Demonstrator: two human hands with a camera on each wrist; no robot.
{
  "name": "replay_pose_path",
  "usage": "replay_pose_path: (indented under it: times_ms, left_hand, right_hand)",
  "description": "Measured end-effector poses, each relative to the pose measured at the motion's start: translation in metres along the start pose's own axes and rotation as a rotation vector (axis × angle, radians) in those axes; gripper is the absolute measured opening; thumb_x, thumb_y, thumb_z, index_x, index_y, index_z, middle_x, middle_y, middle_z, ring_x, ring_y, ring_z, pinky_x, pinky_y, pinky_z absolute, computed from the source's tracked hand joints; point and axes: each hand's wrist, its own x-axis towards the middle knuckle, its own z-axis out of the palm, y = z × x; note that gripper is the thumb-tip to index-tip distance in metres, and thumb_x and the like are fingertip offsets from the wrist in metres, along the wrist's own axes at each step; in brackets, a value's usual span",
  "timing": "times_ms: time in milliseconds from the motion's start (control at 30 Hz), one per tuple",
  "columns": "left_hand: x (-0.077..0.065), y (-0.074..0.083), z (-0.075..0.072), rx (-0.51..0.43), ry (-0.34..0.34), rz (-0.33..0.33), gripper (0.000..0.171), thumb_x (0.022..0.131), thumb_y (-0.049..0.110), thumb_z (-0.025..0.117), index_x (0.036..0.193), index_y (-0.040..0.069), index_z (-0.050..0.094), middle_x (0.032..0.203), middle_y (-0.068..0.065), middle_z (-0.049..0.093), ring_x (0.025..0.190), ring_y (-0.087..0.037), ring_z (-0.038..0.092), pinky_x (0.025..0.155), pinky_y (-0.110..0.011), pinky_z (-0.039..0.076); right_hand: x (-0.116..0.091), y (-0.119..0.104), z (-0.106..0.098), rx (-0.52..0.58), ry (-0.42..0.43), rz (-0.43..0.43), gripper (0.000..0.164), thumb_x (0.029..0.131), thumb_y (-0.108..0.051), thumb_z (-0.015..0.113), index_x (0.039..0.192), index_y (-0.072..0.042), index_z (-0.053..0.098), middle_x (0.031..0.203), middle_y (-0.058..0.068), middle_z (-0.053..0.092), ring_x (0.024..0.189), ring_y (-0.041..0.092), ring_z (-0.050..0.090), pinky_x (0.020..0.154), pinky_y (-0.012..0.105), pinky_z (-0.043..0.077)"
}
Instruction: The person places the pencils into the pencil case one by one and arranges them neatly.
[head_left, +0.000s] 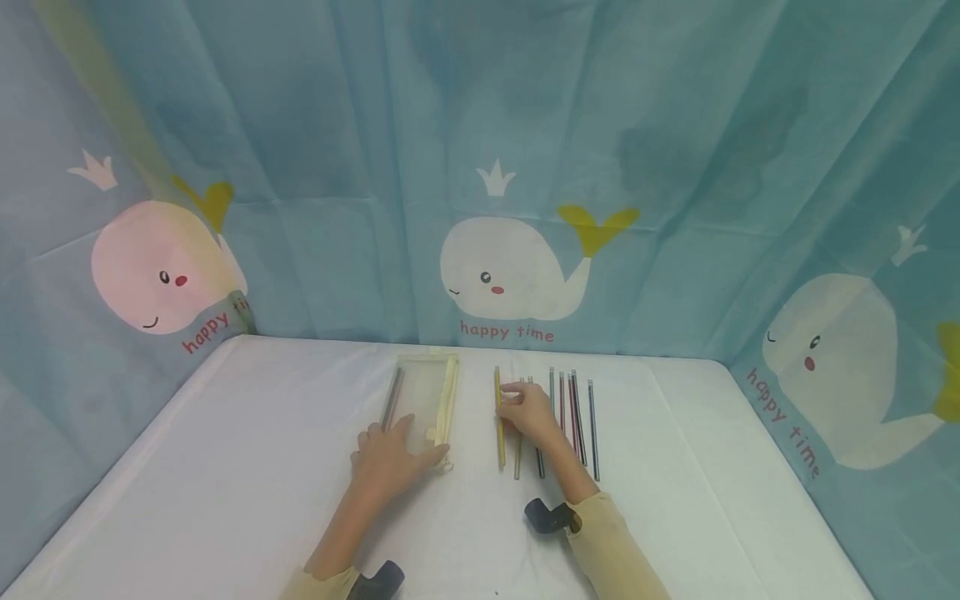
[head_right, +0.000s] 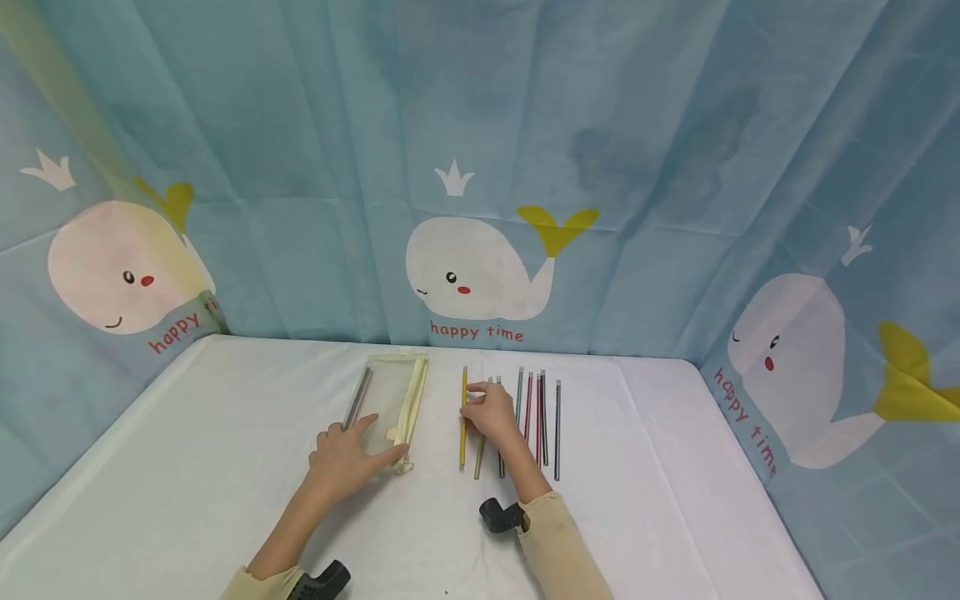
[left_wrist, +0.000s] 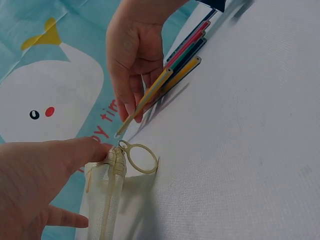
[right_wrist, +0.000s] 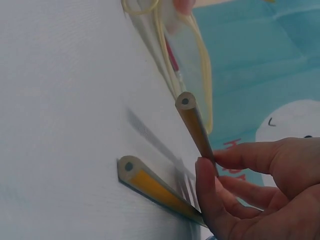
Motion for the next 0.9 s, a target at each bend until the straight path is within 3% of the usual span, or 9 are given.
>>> replay_pose_path:
  times_ms: [900]
  left_hand:
    - [0.0013,-0.0021,0.0023,-0.002,0.0,-0.008,0.094,0.086,0.063,0.076,0.151,0.0,0.053,0.133,-0.037,0.053,0.118,-0.05,0.051,0.097,-0.071,0.042]
  right_hand:
    - [-0.0026,-0.0091,0.0084,0.088,-0.077,0.0,0.049,0.093,-0.007,0.075,0.14,0.0,0.063,0.107,0.016,0.077,0.082,0.018,0.074,0.075,0.032,0.062]
